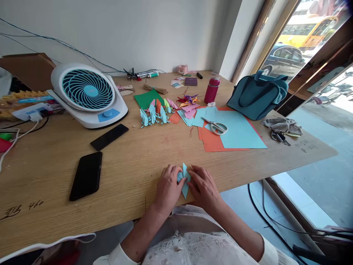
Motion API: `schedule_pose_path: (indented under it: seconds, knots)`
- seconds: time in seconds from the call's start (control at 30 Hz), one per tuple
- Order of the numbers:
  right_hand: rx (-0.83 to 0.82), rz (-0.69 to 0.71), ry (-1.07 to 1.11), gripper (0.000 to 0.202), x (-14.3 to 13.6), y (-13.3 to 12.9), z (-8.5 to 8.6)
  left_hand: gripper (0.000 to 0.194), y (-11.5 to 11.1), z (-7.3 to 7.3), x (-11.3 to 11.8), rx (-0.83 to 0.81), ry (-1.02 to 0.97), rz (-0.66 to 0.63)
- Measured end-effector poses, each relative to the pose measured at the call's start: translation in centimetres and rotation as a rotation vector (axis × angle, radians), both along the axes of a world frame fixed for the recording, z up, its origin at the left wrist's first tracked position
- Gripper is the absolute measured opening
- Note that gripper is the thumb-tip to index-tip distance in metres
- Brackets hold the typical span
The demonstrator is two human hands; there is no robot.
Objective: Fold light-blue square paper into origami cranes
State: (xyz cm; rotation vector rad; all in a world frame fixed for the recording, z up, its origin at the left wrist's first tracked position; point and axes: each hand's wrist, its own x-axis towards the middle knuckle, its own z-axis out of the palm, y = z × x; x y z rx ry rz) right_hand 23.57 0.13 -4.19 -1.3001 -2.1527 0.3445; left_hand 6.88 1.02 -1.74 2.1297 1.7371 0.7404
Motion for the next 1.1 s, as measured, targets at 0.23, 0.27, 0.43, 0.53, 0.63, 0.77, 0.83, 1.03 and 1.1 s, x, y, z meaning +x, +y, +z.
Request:
schedule_pose_path:
  seconds: [0.23,0.27,0.43,0.53,0.63,0.77,0.83,1.03,1.1]
  knots:
    - [0.014,-0.006,0.008,0.026,0.1,0.0,-0.3,0.022,0.9,0.8,-0.1,-0.22,0.033,0.082]
    - [0.012,-0.005,0.015,0.026,0.1,0.0,-0.3,0.022,0.9,0.9,-0.1,-0.223,0.004,0.079]
    - [-0.065,0.009,0.16,0.021,0.4,0.1,0.3,0.023,0.6,0.9,0.0,-0.293,-0.331,0.055]
    - [-0.256,0.029,0.389,0.02,0.3,0.3,1.1,0.026,0.2,1.2,0.1,-0.263,-0.503,0.068]
    - [-0.517,0.058,0.79,0.028,-0.2,0.7,1.9,0.021,-0.1,1.8,0.3,-0.124,-0.521,0.028]
    - [-0.675,0.106,1.117,0.036,-1.0,1.0,2.7,0.01,-0.8,2.9,0.3,0.046,-0.518,-0.048]
    - [-0.686,0.124,1.116,0.029,-1.1,0.8,3.2,0.009,-1.1,3.5,0.2,0.091,-0.564,-0.079]
    - [-0.548,0.202,1.055,0.031,-1.2,0.2,4.8,0.013,-2.2,4.8,-0.2,0.115,-0.708,-0.111]
    - [-0.557,0.225,1.069,0.032,-1.5,0.1,5.0,0.016,-2.4,4.8,-0.2,0.089,-0.788,-0.065]
